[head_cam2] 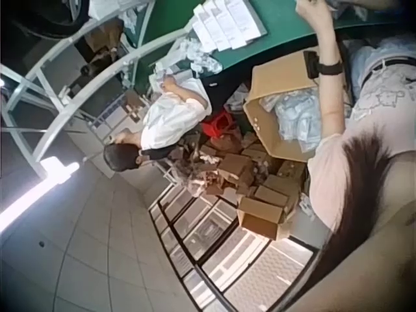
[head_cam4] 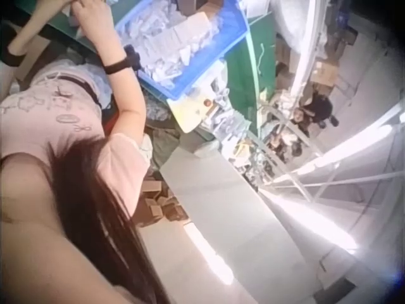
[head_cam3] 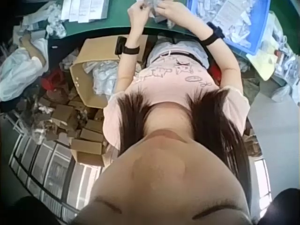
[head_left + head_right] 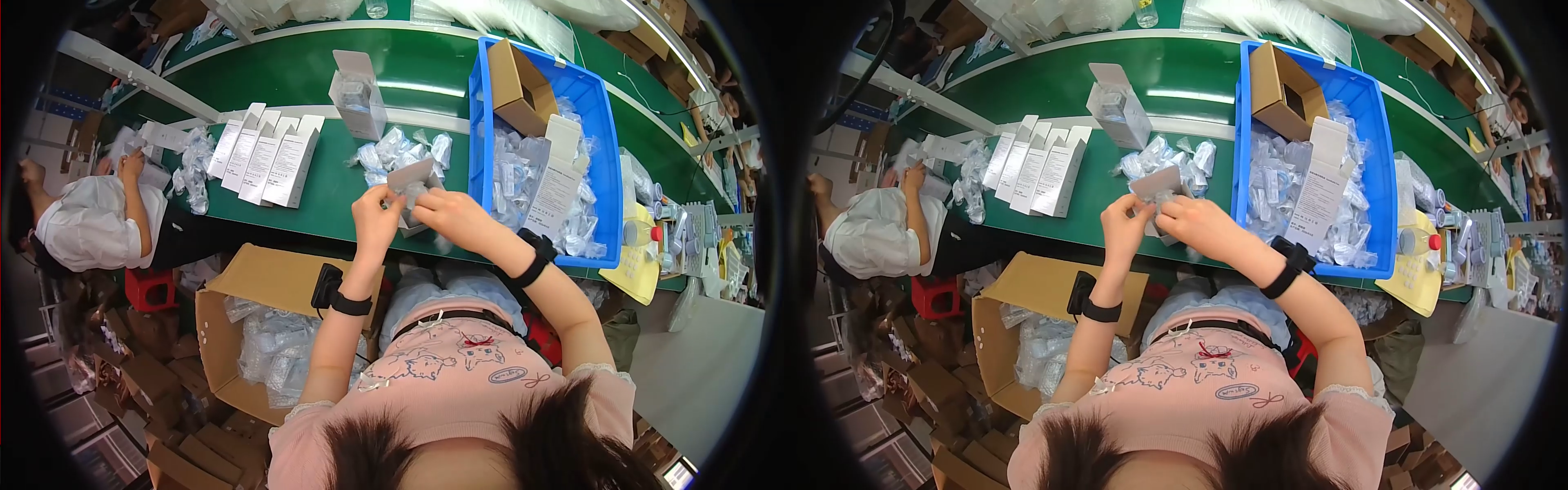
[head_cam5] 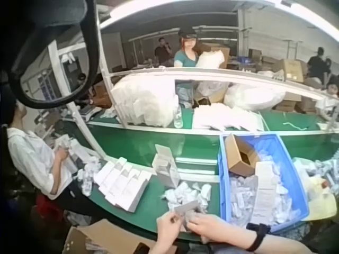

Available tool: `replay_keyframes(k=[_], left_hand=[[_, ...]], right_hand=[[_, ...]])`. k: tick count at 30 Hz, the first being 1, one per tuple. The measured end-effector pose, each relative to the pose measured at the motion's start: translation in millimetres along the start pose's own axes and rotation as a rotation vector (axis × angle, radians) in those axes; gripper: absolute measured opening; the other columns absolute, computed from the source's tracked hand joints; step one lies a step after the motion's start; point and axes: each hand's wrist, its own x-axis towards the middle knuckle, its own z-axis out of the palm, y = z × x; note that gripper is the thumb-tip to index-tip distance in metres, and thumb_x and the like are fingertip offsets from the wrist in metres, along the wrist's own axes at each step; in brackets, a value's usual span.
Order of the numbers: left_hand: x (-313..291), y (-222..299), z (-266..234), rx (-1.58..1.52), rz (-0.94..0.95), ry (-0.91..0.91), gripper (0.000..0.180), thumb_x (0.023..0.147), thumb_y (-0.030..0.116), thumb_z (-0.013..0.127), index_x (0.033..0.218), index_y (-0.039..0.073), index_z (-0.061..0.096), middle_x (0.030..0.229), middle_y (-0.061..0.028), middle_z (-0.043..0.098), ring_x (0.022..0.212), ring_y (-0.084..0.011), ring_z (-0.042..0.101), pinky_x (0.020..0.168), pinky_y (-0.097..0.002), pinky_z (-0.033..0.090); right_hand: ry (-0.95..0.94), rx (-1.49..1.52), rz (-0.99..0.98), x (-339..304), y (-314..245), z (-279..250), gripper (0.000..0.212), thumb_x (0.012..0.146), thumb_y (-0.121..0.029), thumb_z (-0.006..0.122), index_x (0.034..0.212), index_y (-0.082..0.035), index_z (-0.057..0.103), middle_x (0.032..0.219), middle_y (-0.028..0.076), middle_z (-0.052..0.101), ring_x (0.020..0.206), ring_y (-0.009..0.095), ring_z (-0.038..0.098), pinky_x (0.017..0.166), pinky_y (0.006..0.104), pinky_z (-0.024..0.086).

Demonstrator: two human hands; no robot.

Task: The person repeatedly packs items by hand, taking a box from the table, retrieving a bubble-wrapped object from a large carton, and sliding it into the box. They then fold the box flaps closed and place the finished package onto the green workbench alongside other completed boxes.

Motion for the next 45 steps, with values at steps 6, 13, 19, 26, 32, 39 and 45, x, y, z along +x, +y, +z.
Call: replay_keyframes(k=[6,13,19,26,32,39,45], left_hand=[[0,-24,-9,0.034,-0.082,0.067,0.019,0.065,0.007,0.065,0.065,-0.004,0.05,0.061,-0.0147,0.051,0.053,-0.0272,0.047,0.052,-0.0322,0.038],[2,-25,-2,-0.039,0.011,0.114,0.02,0.067,0.01,0.066,0.064,-0.003,0.052,0.054,-0.0072,0.046,0.049,-0.0115,0.037,0.046,-0.0269,0.031],[-3,-31,-6,-0.05,0.048,0.113,0.019,0.069,0.007,0.064,0.064,-0.003,0.049,0.059,-0.0102,0.047,0.053,-0.0177,0.041,0.05,-0.0291,0.034],[-5,-30,-2,-0.107,-0.014,0.071,0.016,0.069,0.004,0.062,0.07,-0.003,0.048,0.067,-0.0147,0.049,0.06,-0.028,0.049,0.057,-0.0319,0.039],[6,-29,-20,-0.097,0.036,-0.191,0.014,0.076,0.009,0.06,0.081,0.001,0.05,0.085,-0.011,0.053,0.067,-0.0197,0.051,0.061,-0.0284,0.043],[87,2,-55,-0.708,-0.196,-0.005,0.039,0.08,0.014,0.06,0.111,0.005,0.039,0.105,-0.0145,0.054,0.088,-0.0251,0.057,0.069,-0.0351,0.046],[191,-92,-12,-0.074,0.159,0.517,0.032,0.08,0.02,0.058,0.105,0.001,0.05,0.102,-0.0165,0.058,0.08,-0.0319,0.06,0.068,-0.0386,0.046]], right_hand=[[0.175,-0.087,-0.092,8,-25,-20,0.042,0.066,-0.024,0.068,0.102,-0.009,0.055,0.092,0.005,0.053,0.092,0.022,0.049,0.076,0.04,0.041],[0.033,-0.134,-0.008,-8,-21,0,0.046,0.062,-0.029,0.071,0.101,-0.009,0.056,0.094,0.004,0.052,0.101,0.026,0.045,0.092,0.042,0.033],[-0.084,-0.059,0.1,1,-18,12,0.052,0.06,-0.018,0.073,0.107,-0.009,0.053,0.11,0.01,0.047,0.105,0.03,0.043,0.097,0.0442,0.031],[0.189,0.141,0.151,9,-12,16,0.066,0.054,-0.003,0.073,0.115,-0.009,0.047,0.133,0.02,0.027,0.119,0.038,0.033,0.097,0.0441,0.032],[0.083,0.284,0.175,10,8,16,0.059,0.056,0.001,0.072,0.11,-0.008,0.051,0.136,0.018,0.025,0.121,0.038,0.033,0.096,0.0409,0.036],[0.263,0.31,0.267,36,21,-66,0.047,0.055,0.001,0.072,0.099,-0.005,0.056,0.133,0.017,0.03,0.115,0.038,0.04,0.09,0.0393,0.041],[0.373,0.056,0.326,110,82,-92,0.04,0.054,0.003,0.071,0.089,-0.002,0.053,0.129,0.017,0.035,0.102,0.037,0.049,0.08,0.0372,0.046]])
